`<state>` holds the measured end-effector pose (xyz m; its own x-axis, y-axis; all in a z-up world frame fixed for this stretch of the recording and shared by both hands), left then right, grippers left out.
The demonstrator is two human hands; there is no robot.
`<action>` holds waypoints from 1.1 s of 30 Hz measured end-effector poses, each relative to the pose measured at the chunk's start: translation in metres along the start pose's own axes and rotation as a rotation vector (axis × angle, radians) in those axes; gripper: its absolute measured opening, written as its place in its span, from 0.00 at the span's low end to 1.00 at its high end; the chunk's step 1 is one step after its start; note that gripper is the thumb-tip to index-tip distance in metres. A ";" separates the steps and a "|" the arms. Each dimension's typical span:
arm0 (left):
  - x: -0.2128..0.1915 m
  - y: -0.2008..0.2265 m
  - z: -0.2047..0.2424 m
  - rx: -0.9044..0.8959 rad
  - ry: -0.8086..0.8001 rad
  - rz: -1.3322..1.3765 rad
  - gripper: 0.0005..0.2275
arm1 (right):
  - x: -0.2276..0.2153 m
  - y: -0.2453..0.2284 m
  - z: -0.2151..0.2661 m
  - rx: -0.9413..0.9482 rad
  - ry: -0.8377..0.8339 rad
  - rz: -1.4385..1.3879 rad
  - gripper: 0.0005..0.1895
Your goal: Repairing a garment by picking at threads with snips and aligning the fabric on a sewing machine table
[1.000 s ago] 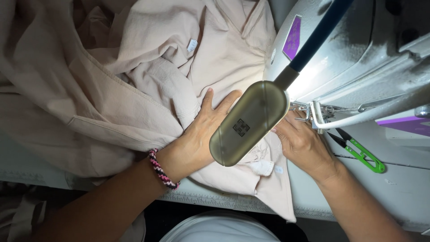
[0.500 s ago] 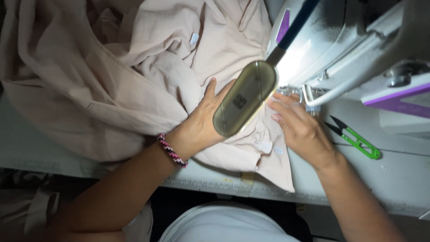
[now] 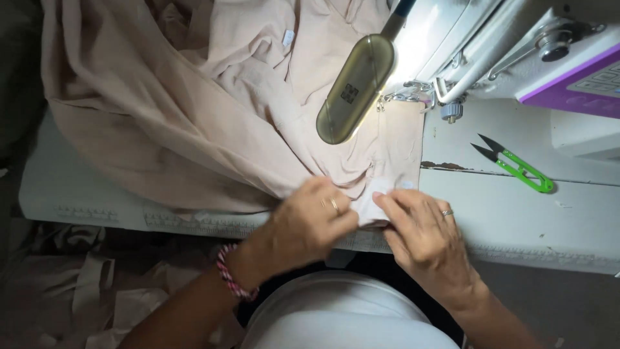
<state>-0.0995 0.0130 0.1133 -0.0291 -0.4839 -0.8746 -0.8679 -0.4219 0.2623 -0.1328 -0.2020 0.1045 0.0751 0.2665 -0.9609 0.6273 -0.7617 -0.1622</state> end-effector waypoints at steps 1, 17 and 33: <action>-0.003 0.012 0.000 0.078 0.048 -0.004 0.06 | 0.000 -0.004 0.002 -0.020 0.057 -0.026 0.19; 0.039 -0.062 0.000 -0.639 -0.504 -0.310 0.24 | 0.001 0.016 0.029 -0.216 0.004 -0.113 0.27; 0.053 -0.040 -0.017 -0.332 -0.216 -0.251 0.17 | 0.002 0.004 0.014 -0.173 0.065 -0.109 0.23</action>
<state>-0.0578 -0.0082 0.0634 0.0288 -0.1795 -0.9833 -0.6566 -0.7451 0.1168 -0.1409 -0.2127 0.0989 0.0458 0.3839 -0.9222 0.7579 -0.6148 -0.2183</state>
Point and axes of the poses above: each hand's wrist, its own z-axis away from the middle knuckle, its own x-axis out of the palm, y = z × x, the point moved 2 cm from there along -z, towards the middle knuckle, and after that the axes turned 9 degrees about -y, right-handed, at the moved point
